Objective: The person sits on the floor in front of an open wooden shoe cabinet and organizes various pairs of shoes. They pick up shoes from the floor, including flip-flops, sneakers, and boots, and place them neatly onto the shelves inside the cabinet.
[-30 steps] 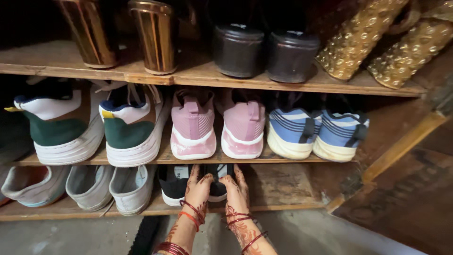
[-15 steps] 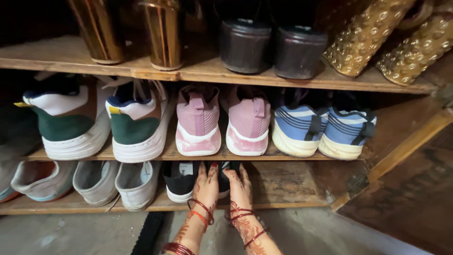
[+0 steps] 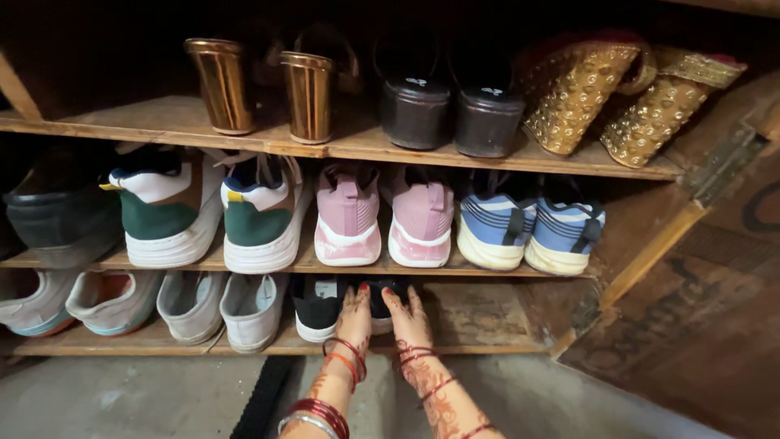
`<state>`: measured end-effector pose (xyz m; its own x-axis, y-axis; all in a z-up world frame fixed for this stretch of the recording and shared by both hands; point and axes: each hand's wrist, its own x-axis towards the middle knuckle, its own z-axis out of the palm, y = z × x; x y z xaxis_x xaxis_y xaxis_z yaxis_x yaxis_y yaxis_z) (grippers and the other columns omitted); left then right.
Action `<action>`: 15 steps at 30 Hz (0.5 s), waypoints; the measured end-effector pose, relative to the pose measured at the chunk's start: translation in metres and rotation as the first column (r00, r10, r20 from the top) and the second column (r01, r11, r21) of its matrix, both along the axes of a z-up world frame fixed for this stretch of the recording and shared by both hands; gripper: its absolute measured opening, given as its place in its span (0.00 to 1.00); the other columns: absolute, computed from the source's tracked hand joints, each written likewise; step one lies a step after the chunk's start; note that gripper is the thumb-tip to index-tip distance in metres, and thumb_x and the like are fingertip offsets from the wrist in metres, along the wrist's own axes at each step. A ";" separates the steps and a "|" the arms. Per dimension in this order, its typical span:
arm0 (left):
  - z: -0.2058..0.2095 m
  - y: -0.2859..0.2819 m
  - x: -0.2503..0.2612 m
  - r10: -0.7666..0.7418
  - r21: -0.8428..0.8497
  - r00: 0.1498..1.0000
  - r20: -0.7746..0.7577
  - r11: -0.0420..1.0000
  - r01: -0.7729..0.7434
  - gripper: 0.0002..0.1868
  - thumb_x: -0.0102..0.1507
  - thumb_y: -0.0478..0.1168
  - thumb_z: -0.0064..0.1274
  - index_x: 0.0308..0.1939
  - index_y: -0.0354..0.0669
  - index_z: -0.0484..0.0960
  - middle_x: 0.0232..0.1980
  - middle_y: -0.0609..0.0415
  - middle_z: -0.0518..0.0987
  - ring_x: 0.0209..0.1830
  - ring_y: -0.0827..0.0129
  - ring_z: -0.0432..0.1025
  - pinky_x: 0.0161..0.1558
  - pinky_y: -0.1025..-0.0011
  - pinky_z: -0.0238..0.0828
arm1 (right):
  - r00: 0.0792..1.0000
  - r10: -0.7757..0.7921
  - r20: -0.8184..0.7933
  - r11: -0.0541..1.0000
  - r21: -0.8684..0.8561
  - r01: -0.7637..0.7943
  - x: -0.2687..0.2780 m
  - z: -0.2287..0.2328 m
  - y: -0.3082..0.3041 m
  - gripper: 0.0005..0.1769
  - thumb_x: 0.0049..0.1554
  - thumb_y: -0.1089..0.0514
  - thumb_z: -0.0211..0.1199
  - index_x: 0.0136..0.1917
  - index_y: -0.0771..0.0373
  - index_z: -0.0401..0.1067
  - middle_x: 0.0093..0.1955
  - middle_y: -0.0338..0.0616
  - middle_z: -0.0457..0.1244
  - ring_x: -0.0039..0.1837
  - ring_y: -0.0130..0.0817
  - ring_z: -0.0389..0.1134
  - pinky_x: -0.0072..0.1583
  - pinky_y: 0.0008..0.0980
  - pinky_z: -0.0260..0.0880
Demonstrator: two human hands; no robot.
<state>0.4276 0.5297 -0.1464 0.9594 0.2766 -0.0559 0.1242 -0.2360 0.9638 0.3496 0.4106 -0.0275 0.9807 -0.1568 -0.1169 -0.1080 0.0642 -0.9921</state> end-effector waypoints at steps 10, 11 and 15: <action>0.012 -0.003 -0.017 -0.110 0.156 0.994 -0.007 0.982 0.110 0.39 0.69 0.66 0.23 0.79 0.52 0.56 0.80 0.52 0.59 0.77 0.56 0.59 0.73 0.66 0.53 | 0.934 0.112 0.341 0.811 -0.574 0.112 0.018 -0.033 -0.013 0.24 0.50 0.57 0.67 0.59 0.49 0.69 0.57 0.45 0.70 0.59 0.45 0.72 0.58 0.41 0.70; 0.022 -0.003 -0.022 -0.107 0.155 0.994 -0.036 0.982 0.111 0.39 0.68 0.66 0.24 0.79 0.54 0.57 0.79 0.52 0.62 0.76 0.55 0.61 0.72 0.66 0.55 | 0.945 0.087 0.315 0.791 -0.598 0.127 0.013 -0.031 -0.011 0.22 0.50 0.57 0.68 0.58 0.50 0.68 0.55 0.45 0.70 0.58 0.47 0.72 0.57 0.42 0.71; 0.037 -0.003 -0.044 -0.066 0.174 0.996 -0.066 0.982 0.076 0.41 0.68 0.68 0.27 0.81 0.55 0.55 0.74 0.46 0.68 0.71 0.48 0.66 0.70 0.61 0.59 | 0.933 0.070 0.353 0.737 -0.649 0.190 -0.001 -0.021 -0.002 0.20 0.51 0.55 0.71 0.55 0.52 0.67 0.50 0.47 0.69 0.54 0.53 0.71 0.54 0.46 0.70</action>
